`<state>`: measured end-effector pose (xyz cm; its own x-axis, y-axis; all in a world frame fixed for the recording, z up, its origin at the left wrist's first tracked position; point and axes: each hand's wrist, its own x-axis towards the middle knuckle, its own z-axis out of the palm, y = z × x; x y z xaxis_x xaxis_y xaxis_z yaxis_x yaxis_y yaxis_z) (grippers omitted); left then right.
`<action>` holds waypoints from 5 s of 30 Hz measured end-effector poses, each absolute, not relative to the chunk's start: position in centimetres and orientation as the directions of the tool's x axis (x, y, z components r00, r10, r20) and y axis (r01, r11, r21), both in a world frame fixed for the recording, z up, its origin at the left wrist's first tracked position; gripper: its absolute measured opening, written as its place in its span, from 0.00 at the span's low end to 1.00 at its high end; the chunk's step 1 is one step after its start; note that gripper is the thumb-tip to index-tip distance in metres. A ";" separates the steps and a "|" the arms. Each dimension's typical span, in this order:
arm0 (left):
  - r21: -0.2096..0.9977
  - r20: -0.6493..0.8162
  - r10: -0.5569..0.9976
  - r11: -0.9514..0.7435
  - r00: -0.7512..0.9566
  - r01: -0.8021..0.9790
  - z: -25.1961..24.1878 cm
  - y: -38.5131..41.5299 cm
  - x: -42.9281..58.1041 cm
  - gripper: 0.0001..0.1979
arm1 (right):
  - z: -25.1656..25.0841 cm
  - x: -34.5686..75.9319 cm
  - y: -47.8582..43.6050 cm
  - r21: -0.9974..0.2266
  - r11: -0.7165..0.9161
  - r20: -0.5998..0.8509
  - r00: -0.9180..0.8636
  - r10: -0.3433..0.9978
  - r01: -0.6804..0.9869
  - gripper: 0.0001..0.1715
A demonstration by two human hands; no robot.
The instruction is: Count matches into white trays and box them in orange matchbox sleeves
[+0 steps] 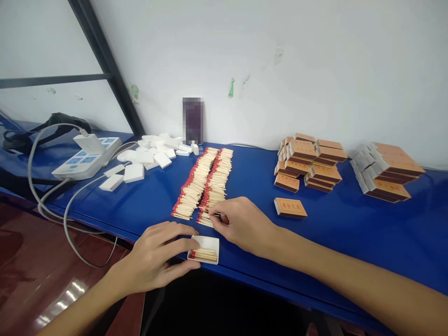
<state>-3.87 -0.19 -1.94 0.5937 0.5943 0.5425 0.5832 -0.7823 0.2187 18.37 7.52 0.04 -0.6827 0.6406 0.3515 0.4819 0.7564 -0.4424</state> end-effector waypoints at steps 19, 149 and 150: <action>0.202 0.554 0.588 -0.782 0.589 0.590 -2.0 -0.2 -3.8 0.10 | 0.5 18.4 7.2 -0.400 0.754 0.250 -0.729 0.637 0.521 0.12; 0.284 0.576 0.579 -0.804 0.577 0.523 -2.1 -0.2 -4.0 0.13 | 1.6 18.2 7.2 -0.418 0.758 0.201 -0.763 0.614 0.500 0.08; 0.283 0.574 0.575 -0.807 0.583 0.518 -2.0 -0.2 -4.0 0.12 | 1.7 18.1 7.3 -0.413 0.763 0.194 -0.770 0.607 0.498 0.09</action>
